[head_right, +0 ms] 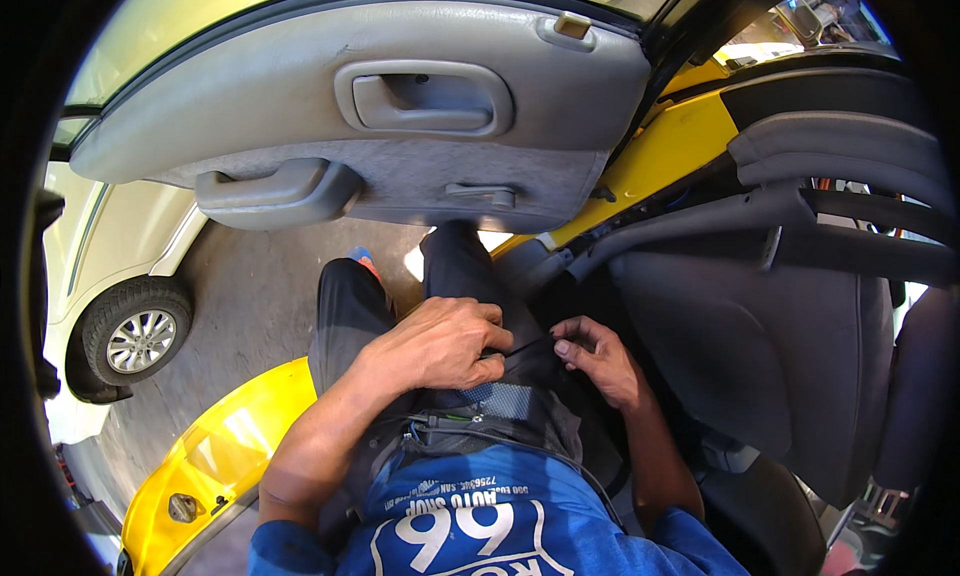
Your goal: The person works inside a yellow car with the door open, manipulating wires near the door frame. They use electrical tape to secure the wires and then reattach the door panel.
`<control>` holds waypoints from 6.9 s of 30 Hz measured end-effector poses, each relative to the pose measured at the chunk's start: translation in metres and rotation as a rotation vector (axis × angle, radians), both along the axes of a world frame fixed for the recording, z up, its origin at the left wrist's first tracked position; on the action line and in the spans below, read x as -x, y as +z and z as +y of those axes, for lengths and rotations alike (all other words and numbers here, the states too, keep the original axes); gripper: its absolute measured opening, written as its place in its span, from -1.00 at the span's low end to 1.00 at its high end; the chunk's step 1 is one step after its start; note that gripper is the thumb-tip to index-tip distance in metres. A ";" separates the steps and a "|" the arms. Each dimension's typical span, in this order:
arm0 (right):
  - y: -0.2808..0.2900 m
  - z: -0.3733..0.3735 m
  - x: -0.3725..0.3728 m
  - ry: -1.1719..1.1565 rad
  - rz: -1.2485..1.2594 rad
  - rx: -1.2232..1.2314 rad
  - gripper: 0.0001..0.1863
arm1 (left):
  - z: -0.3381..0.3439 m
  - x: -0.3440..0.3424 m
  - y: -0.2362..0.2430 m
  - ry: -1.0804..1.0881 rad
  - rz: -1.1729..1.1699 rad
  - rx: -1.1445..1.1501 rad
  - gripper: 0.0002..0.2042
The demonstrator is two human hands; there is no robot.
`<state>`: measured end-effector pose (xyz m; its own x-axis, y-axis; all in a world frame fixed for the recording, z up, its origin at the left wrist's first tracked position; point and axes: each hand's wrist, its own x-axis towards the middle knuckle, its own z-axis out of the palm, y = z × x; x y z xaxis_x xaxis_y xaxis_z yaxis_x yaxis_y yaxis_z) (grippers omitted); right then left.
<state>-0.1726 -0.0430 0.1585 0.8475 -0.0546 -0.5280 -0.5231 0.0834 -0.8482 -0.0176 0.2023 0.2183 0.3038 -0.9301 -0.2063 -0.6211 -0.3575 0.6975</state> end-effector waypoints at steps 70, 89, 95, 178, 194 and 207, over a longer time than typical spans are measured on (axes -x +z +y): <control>0.045 0.034 -0.036 0.451 -0.309 0.211 -0.78 | 0.006 0.018 0.000 0.145 0.282 0.018 -0.40; 0.054 -0.054 0.025 -0.078 -0.087 0.936 -0.92 | 0.024 0.018 -0.001 0.018 0.468 0.279 -0.50; 0.018 -0.061 0.036 0.156 -0.346 0.787 -0.84 | 0.003 0.007 -0.070 0.025 0.123 0.285 -0.56; -0.132 -0.102 -0.081 -0.060 -0.255 1.149 -0.81 | -0.248 0.008 -0.285 1.057 0.851 0.474 -0.82; -0.147 -0.113 -0.078 0.002 -0.376 1.281 -0.86 | -0.258 0.009 -0.307 0.920 0.984 0.563 -0.89; -0.149 -0.113 -0.079 -0.001 -0.382 1.287 -0.87 | -0.239 0.019 -0.265 1.108 0.765 0.463 -0.88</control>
<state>-0.0937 -0.1564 0.0097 0.9290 -0.3303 0.1667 -0.2379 -0.8783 -0.4146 -0.0371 -0.0369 -0.0470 0.8615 -0.3167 -0.3970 0.4019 -0.0527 0.9142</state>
